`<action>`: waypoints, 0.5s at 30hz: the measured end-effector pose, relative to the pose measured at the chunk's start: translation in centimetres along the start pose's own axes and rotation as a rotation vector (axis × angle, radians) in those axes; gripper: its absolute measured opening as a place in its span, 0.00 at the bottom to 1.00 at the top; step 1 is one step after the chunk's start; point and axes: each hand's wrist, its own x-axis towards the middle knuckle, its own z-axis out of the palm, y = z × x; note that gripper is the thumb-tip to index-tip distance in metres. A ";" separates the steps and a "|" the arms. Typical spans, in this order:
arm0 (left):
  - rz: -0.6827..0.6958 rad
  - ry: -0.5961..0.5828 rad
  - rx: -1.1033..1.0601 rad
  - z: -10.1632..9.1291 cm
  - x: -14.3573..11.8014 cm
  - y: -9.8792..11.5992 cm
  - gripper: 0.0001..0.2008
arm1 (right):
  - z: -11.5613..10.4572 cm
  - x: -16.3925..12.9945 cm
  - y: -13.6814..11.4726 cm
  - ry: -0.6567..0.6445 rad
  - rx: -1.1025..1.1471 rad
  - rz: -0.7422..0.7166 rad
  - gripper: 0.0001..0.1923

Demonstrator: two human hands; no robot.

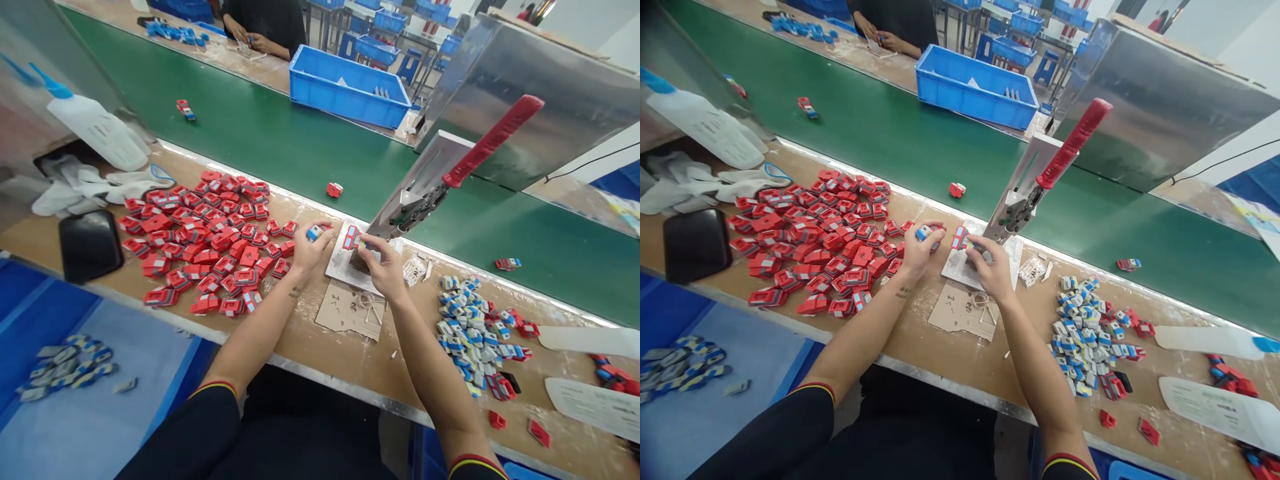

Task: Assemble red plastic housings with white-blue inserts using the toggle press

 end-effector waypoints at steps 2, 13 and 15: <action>-0.019 -0.010 -0.059 0.2 -0.3 0.2 0.12 | -0.3 -0.6 -0.1 0.034 0.085 0.014 0.16; -0.265 0.009 -0.358 1.1 -0.7 0.4 0.16 | -4.4 -5.6 -3.9 0.020 0.623 0.184 0.22; -0.314 0.004 -0.418 1.2 -1.0 0.5 0.14 | -7.8 -6.3 -3.3 0.123 0.562 0.160 0.26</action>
